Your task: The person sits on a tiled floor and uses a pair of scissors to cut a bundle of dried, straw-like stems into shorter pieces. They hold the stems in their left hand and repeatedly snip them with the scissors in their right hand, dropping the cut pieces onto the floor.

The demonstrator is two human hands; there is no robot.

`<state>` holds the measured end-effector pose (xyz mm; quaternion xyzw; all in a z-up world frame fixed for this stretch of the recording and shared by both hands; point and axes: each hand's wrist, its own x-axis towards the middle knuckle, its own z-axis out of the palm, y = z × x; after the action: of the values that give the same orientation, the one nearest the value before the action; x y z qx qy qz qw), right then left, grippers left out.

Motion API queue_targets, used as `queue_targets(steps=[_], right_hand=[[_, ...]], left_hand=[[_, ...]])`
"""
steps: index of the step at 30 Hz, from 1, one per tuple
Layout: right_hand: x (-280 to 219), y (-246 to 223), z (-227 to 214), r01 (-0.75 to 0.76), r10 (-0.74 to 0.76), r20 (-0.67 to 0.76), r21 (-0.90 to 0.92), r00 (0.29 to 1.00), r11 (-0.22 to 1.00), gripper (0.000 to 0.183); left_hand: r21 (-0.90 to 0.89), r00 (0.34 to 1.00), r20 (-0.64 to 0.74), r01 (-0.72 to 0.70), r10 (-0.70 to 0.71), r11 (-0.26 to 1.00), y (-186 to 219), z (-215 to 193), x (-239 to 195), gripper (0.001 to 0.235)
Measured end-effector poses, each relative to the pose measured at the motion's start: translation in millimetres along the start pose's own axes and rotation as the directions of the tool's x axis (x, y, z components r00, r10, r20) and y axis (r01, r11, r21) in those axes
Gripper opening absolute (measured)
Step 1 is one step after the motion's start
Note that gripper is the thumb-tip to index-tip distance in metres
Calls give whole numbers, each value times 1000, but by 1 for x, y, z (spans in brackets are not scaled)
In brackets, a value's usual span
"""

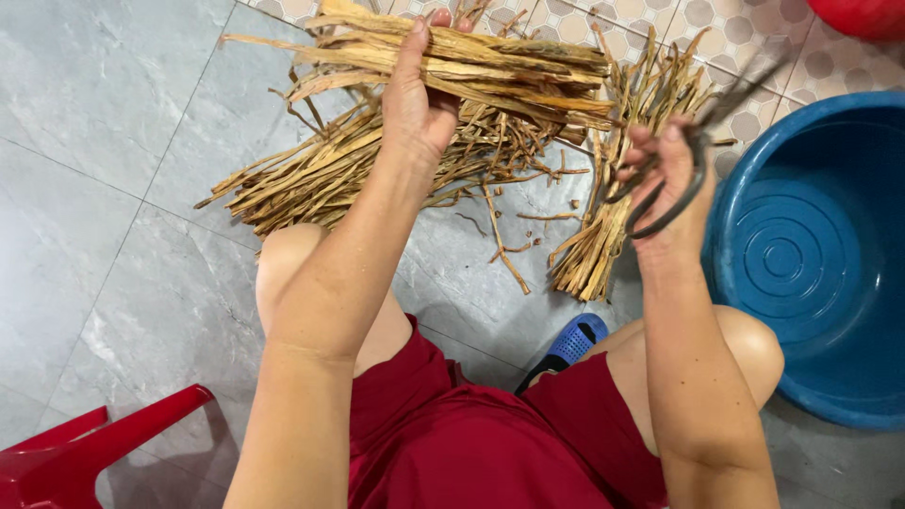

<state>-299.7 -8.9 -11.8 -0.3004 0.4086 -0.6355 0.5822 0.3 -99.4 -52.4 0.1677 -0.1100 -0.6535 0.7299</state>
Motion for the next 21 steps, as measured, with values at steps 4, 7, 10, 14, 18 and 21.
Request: queue_targets(steps=[4, 7, 10, 14, 18, 21], right_hand=[[-9, -14, 11, 170, -172, -22, -86, 985, 982, 30], [-17, -15, 19, 255, -251, 47, -230, 967, 939, 30], [-18, -9, 20, 341, -299, 163, -433, 940, 835, 36], [-12, 6, 21, 450, -318, 328, -513, 890, 731, 43], [-9, 8, 27, 368, -260, 264, -588, 929, 720, 43], [-8, 5, 26, 359, -247, 266, -576, 932, 734, 40]], left_hand=[[56, 999, -25, -36, 37, 998, -1, -2, -3, 31], [72, 994, -89, -55, 61, 996, -9, 2, -5, 31], [101, 987, -132, -75, 88, 992, -25, 7, -13, 30], [89, 995, -88, -33, 40, 996, -41, 16, -27, 31], [143, 997, -70, -15, 25, 990, -45, 22, -33, 33], [138, 996, -89, 37, -25, 990, -45, 21, -34, 34]])
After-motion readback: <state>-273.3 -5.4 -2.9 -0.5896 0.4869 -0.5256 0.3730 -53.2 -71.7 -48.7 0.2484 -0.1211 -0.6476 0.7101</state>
